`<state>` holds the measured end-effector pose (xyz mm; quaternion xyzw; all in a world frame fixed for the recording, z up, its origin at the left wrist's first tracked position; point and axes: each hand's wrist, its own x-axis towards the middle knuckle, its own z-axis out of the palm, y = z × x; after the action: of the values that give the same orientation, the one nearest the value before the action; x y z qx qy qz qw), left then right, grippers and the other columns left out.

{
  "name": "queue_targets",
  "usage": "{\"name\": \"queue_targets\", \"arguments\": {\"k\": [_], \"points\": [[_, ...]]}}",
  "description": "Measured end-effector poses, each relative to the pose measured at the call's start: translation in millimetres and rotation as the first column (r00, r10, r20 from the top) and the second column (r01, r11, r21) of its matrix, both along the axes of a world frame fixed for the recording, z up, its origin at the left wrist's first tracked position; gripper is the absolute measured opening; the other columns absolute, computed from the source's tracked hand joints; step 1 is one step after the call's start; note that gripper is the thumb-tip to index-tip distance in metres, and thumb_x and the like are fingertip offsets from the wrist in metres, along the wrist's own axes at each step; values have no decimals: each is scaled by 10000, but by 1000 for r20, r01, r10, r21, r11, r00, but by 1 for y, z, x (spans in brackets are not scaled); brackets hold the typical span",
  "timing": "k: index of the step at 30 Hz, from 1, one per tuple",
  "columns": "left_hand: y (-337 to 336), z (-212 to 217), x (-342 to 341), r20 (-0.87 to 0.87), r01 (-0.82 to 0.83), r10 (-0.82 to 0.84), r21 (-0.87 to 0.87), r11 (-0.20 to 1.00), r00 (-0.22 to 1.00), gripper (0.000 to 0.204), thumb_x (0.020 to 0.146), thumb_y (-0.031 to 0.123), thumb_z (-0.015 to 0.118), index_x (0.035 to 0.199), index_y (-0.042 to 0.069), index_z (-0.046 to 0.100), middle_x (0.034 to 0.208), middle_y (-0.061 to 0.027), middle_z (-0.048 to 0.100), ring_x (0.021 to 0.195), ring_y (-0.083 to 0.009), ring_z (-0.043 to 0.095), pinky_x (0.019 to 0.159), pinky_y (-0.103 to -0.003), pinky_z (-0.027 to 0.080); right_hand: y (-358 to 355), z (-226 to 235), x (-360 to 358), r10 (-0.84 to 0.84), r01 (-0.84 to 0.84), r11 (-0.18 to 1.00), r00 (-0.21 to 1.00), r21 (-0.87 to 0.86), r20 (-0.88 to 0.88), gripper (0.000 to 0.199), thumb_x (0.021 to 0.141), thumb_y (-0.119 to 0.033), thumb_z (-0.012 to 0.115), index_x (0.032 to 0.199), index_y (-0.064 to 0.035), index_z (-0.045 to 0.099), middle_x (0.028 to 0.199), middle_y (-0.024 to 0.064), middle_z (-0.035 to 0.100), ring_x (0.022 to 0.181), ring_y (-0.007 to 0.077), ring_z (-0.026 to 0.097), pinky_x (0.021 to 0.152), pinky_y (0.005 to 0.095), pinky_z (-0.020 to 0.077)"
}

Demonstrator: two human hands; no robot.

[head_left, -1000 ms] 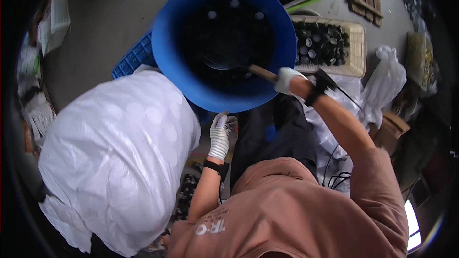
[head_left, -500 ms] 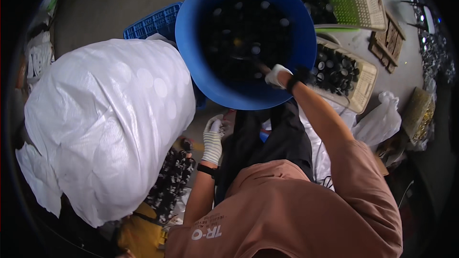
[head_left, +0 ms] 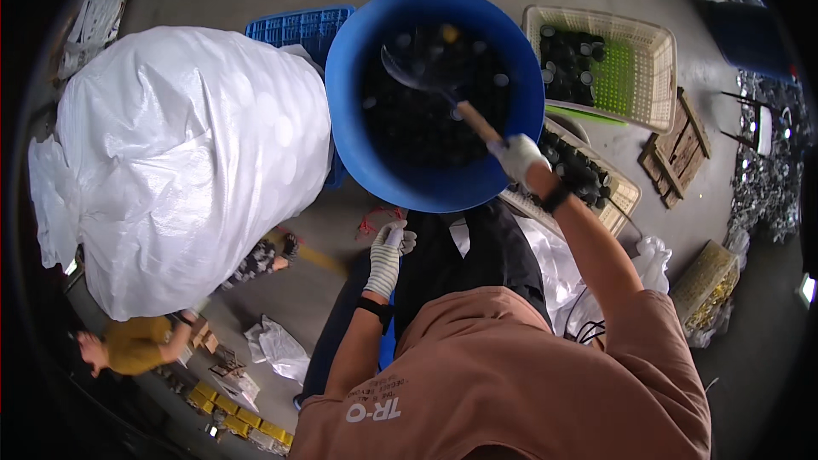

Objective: Sorting and moving small black manufactured parts from a large barrel into baskets and bags using a strainer.

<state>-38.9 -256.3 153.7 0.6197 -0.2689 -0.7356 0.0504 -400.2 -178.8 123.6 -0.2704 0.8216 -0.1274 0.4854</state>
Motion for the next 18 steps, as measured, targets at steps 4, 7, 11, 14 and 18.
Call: {"name": "queue_targets", "arguments": {"k": [4,7,11,14,18], "points": [[31,0,1,79,14,-13,-15,1000,997,253,937,215,582,1119,43,616,851,-122,696,678,-166,671,654,-282,574,-81,-40,-35,7,-4,942,1000,336,-8,386,876,-401,633,991,-42,717,847,169,720,820,309,717,687,383,571],[41,-23,7,102,17,-23,62,998,995,280,955,234,559,1149,37,600,873,-110,690,667,-143,648,658,-274,561,-95,-123,-46,218,-150,914,965,378,-144,524,858,-507,626,1005,-10,705,897,195,711,915,340,701,740,411,551],[27,-32,-8,84,44,-51,88,995,995,281,949,238,569,1149,43,601,877,-114,690,692,-149,658,675,-272,562,-100,-152,-9,59,-69,910,998,409,37,595,857,-566,612,986,8,694,886,191,710,822,315,707,662,409,541],[5,-33,-40,1,92,-92,49,995,996,290,944,266,581,1149,62,606,902,-117,691,753,-167,667,723,-291,557,-60,-150,17,-219,67,890,930,450,294,535,877,-520,577,1112,-47,667,1009,177,700,976,314,680,796,398,538],[-6,-36,-59,-88,154,-139,200,968,986,385,931,331,602,1207,63,584,1024,-172,670,917,-260,665,840,-370,546,-18,-43,28,-512,333,849,705,410,490,460,847,-476,659,768,-23,668,619,76,610,458,174,564,411,303,427]]}}
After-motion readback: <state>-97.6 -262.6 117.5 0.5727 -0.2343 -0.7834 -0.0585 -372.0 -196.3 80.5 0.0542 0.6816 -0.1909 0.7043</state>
